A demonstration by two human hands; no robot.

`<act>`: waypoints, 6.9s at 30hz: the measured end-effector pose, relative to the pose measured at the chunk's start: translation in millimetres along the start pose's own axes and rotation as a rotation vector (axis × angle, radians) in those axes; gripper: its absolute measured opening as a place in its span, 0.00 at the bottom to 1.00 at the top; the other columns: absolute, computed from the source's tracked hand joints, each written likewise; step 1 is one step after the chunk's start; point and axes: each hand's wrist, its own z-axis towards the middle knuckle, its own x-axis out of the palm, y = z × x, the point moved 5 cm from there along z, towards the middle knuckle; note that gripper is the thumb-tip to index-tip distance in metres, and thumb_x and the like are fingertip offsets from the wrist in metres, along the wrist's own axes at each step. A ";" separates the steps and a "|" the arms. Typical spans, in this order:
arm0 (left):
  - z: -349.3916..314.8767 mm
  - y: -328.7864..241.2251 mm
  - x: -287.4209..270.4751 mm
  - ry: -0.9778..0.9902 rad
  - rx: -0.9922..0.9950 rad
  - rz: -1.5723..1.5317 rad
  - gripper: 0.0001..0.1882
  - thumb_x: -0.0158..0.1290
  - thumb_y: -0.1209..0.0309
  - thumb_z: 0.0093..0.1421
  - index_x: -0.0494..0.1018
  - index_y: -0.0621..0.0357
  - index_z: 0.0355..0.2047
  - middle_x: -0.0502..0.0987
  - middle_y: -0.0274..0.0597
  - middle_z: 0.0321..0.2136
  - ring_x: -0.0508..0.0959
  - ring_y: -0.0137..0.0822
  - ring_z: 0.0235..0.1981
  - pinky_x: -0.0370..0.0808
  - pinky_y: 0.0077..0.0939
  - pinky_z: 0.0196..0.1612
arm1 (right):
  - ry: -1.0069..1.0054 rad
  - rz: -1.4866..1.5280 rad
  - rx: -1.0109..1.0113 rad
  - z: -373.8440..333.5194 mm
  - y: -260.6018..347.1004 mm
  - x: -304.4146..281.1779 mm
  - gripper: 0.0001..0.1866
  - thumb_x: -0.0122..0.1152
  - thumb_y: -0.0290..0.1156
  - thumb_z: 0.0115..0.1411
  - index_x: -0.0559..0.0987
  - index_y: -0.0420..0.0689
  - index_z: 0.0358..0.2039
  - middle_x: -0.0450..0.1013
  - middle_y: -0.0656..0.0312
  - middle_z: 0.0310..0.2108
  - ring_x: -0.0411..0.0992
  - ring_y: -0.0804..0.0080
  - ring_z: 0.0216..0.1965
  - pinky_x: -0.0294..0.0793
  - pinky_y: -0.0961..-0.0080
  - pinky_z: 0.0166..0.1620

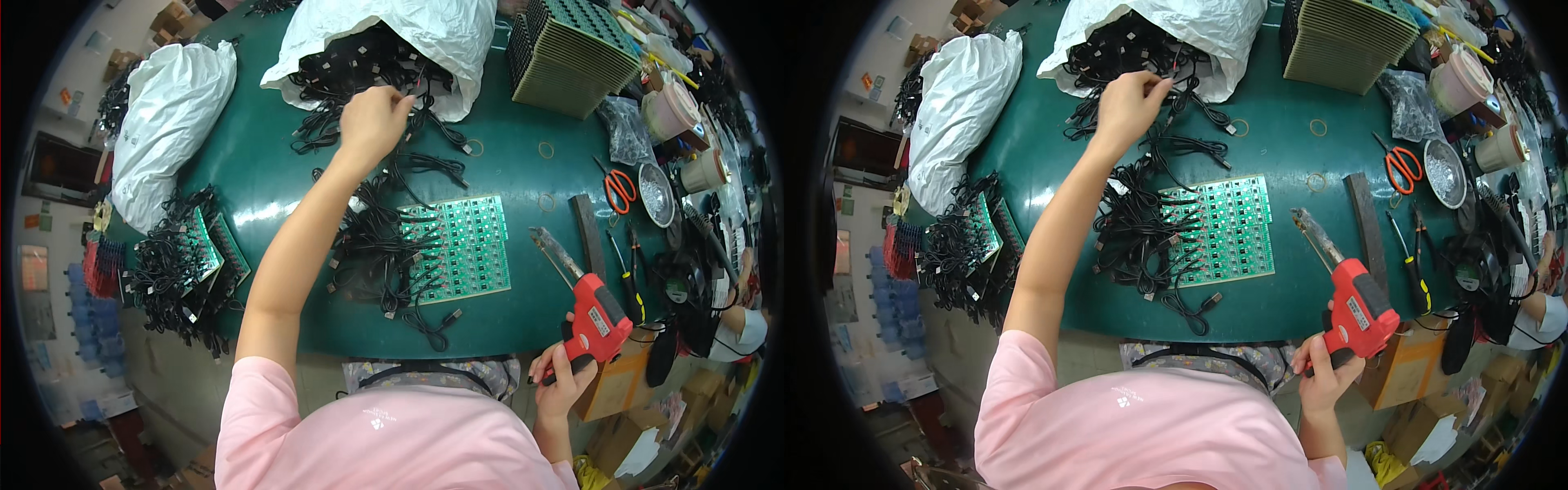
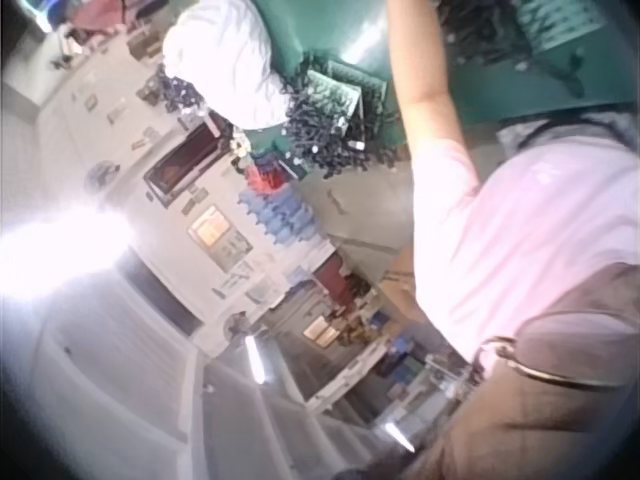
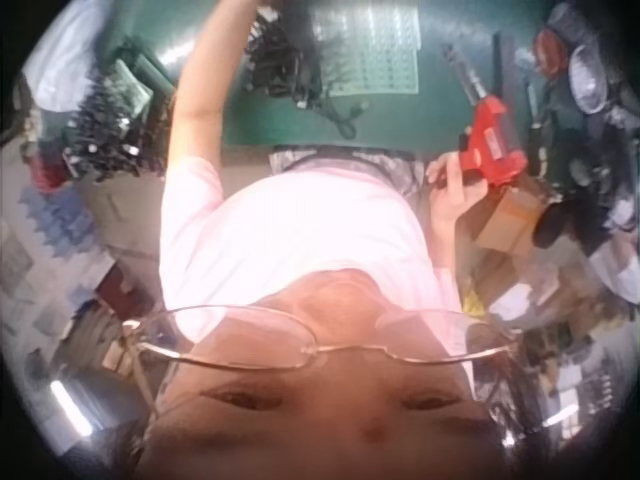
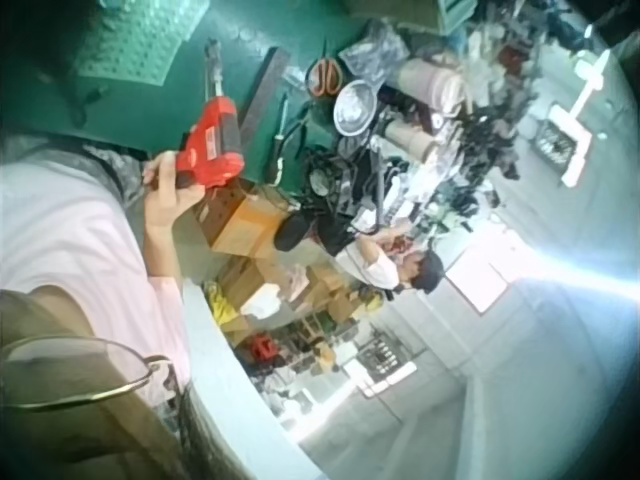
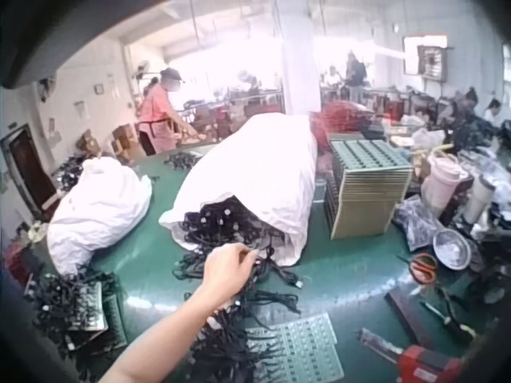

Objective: Assembling electronic components by soldering cables to circuit boards at a factory workbench.

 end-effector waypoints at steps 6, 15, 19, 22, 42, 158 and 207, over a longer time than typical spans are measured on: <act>44.1 10.6 56.8 0.064 -0.124 0.166 0.25 0.64 0.49 0.46 0.79 0.61 0.28 0.81 0.53 0.31 0.80 0.52 0.37 0.76 0.41 0.42 | 0.010 0.039 -0.003 -3.3 2.8 4.5 0.26 0.51 0.21 0.58 0.62 0.28 0.57 0.65 0.60 0.14 0.60 0.78 0.11 0.63 0.80 0.18; 42.0 13.4 35.9 0.059 -0.140 -0.260 0.16 0.58 0.62 0.54 0.79 0.67 0.27 0.79 0.61 0.29 0.80 0.56 0.37 0.74 0.43 0.43 | -0.059 0.070 -0.042 2.8 -0.1 -8.1 0.25 0.51 0.21 0.59 0.61 0.28 0.56 0.66 0.59 0.16 0.60 0.79 0.10 0.65 0.79 0.16; 43.0 -14.5 45.9 0.121 -0.076 0.161 0.24 0.64 0.48 0.47 0.80 0.60 0.28 0.81 0.52 0.29 0.80 0.45 0.37 0.70 0.41 0.43 | -0.007 0.037 -0.086 9.3 4.2 5.1 0.25 0.50 0.25 0.62 0.61 0.28 0.58 0.64 0.62 0.14 0.59 0.79 0.09 0.63 0.81 0.15; 44.4 8.4 65.3 0.031 -0.032 0.288 0.20 0.65 0.51 0.46 0.80 0.55 0.27 0.81 0.45 0.32 0.79 0.41 0.41 0.65 0.44 0.47 | 0.017 0.057 -0.088 8.0 7.8 12.5 0.26 0.50 0.25 0.61 0.60 0.28 0.58 0.64 0.62 0.14 0.59 0.79 0.10 0.63 0.80 0.15; -141.1 -104.7 -36.5 0.208 0.743 -0.271 0.17 0.53 0.86 0.43 0.78 0.54 0.33 0.77 0.33 0.29 0.77 0.34 0.34 0.62 0.42 0.58 | 0.179 0.154 -0.008 55.5 -1.4 71.2 0.36 0.65 0.19 0.53 0.59 0.34 0.60 0.73 0.41 0.47 0.76 0.57 0.47 0.80 0.70 0.42; -184.8 -111.9 -31.0 0.632 0.175 -0.633 0.05 0.62 0.76 0.53 0.80 0.62 0.31 0.80 0.41 0.26 0.75 0.31 0.22 0.72 0.25 0.27 | 0.270 -0.069 0.079 31.2 -9.6 76.1 0.05 0.68 0.18 0.51 0.80 0.33 0.29 0.79 0.57 0.27 0.76 0.77 0.29 0.75 0.81 0.35; -219.4 -85.7 -15.3 0.313 0.157 -0.082 0.05 0.59 0.75 0.49 0.76 0.56 0.28 0.71 0.37 0.39 0.66 0.44 0.48 0.56 0.41 0.52 | 0.318 -0.058 0.228 -40.1 -13.8 -24.8 0.28 0.53 0.39 0.63 0.58 0.32 0.55 0.70 0.43 0.37 0.64 0.71 0.12 0.67 0.72 0.17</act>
